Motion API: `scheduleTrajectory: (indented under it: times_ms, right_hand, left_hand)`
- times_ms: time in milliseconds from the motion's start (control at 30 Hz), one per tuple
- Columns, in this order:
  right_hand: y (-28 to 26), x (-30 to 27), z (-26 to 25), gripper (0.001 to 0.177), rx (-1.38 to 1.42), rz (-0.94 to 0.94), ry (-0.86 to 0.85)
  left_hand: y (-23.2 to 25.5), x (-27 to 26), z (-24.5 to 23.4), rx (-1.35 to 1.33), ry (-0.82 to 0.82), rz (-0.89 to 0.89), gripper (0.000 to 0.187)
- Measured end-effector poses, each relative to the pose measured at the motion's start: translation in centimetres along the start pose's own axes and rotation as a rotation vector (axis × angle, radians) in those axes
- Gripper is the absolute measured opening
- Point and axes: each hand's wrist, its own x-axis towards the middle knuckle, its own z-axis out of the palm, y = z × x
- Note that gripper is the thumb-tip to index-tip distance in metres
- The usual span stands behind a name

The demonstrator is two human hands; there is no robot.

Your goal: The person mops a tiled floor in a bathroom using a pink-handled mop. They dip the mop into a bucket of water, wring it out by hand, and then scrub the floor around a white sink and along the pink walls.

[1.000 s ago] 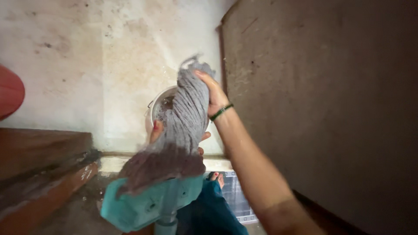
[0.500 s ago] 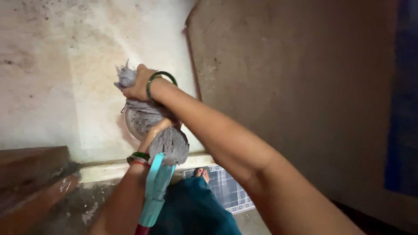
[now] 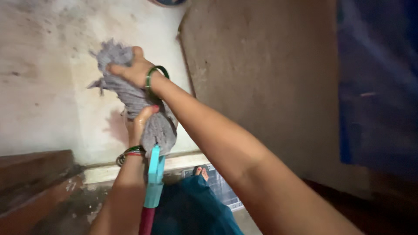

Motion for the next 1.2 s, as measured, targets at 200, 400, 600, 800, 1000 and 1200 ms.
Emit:
scheduleTrajectory:
  times_ms: [200, 400, 600, 800, 1000, 1200]
  right_hand:
    - [4.7, -7.9, 0.8, 0.083, 0.990, 0.236, -0.167]
    - [5.8, -23.1, 8.4, 0.054, 1.699, 0.209, -0.993]
    - [2.4, -24.6, 13.5, 0.021, 1.357, 0.091, -0.614]
    - [-1.9, -19.9, 11.9, 0.034, 1.151, 0.095, -0.542]
    - [-2.0, -19.0, 12.0, 0.013, 1.398, 0.138, -0.710]
    - [-3.3, -22.8, 10.5, 0.010, 1.424, 0.266, -0.871]
  left_hand:
    - [14.8, -1.2, 2.7, 0.306, 0.179, 0.275, 0.037]
    - [23.0, -5.2, 9.8, 0.460, 0.446, 0.297, 0.104]
    - [27.7, -8.3, 15.2, 1.103, 0.569, 0.136, 0.119]
    - [29.7, -14.1, 18.2, 1.323, 0.641, 0.223, 0.100]
    - [23.6, -27.5, 17.9, 1.236, 0.558, 0.707, 0.058]
    - [13.8, -39.5, 16.1, 0.539, 0.633, 0.330, 0.036]
